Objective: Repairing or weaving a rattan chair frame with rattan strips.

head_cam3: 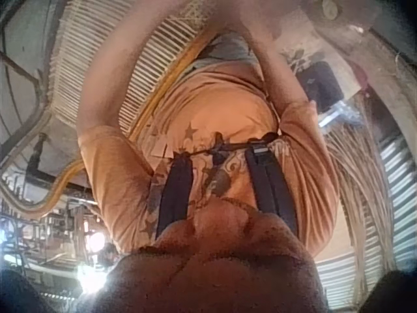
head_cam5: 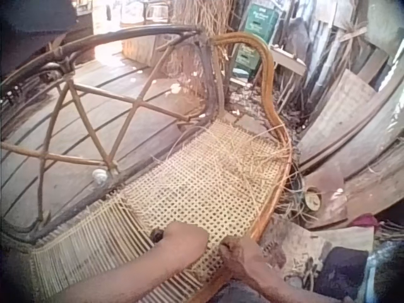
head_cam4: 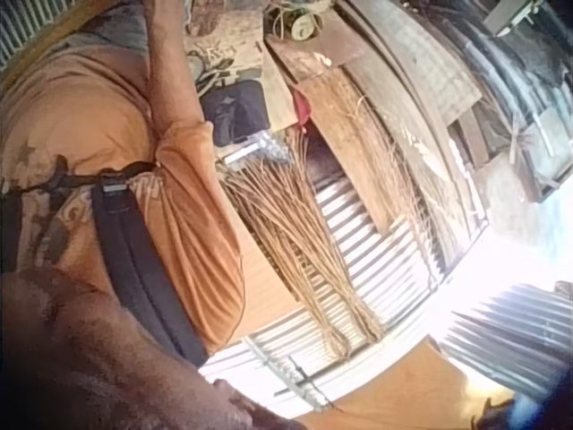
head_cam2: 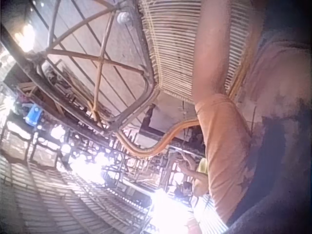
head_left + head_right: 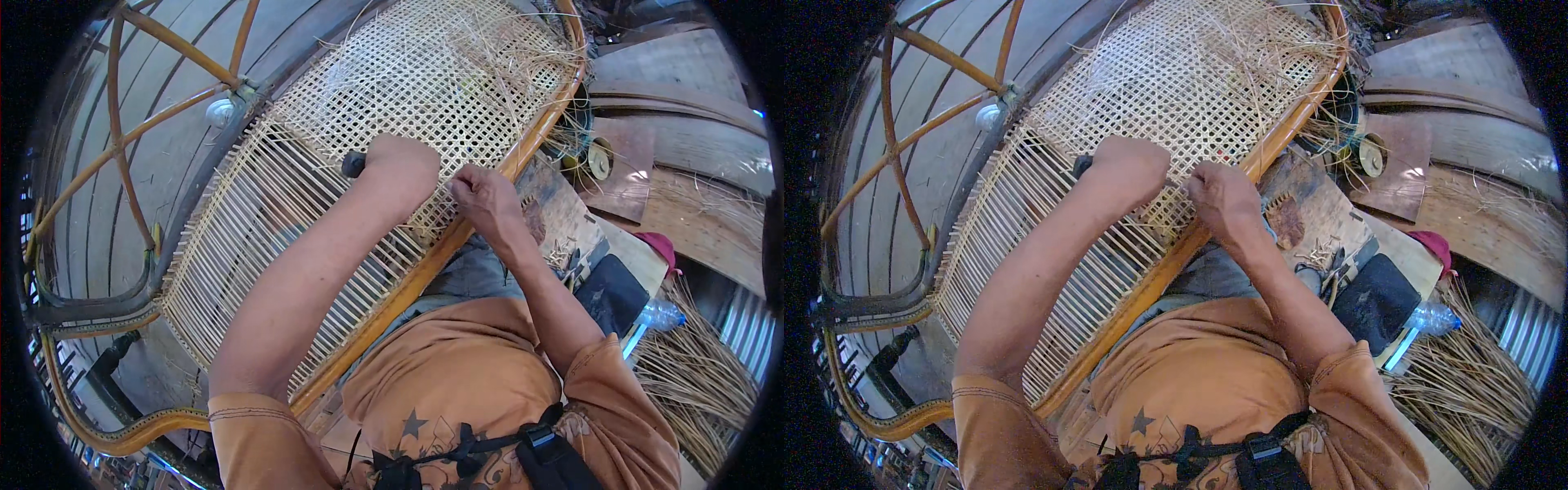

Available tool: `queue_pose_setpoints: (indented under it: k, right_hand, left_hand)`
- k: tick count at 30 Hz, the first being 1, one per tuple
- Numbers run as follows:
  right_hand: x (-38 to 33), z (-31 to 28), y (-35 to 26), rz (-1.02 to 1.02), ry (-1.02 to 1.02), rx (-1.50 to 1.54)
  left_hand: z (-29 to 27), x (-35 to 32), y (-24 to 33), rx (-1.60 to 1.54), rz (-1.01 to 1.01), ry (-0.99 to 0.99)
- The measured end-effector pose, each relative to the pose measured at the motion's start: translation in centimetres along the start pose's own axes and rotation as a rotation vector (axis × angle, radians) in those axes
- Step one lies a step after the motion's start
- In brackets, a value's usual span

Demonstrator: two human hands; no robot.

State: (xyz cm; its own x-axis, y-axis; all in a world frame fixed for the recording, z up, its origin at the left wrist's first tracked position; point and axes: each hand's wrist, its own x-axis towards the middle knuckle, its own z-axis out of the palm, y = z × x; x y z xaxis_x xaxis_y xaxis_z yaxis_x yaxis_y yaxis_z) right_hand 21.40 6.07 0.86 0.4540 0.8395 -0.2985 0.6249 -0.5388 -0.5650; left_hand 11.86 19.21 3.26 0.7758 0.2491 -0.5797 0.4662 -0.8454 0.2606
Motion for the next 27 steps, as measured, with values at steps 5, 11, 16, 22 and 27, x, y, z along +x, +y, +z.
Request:
queue_pose_setpoints:
  k: [5, 11, 16, 22, 27]
  right_hand:
    - [-0.4, 0.5, 1.2, -0.025, 0.028, -0.136]
    - [0.1, 0.4, 0.9, -0.040, 0.022, -0.005]
    - [-0.7, -0.3, -0.4, -0.059, -0.075, -0.171]
    - [-1.6, 0.4, -1.0, -0.019, -0.015, -0.102]
    - [-1.6, 2.0, 0.4, -0.185, 0.148, -0.045]
  left_hand:
    - [-0.5, 0.8, 0.2, 0.022, 0.041, -0.021]
    - [-0.9, 1.5, 0.6, 0.115, 0.130, -0.088]
    - [-1.3, 2.0, 1.4, 0.154, 0.141, -0.073]
    - [-1.2, 2.5, 1.1, 0.184, 0.176, -0.108]
    - [-1.1, 2.0, 1.4, 0.217, 0.211, -0.059]
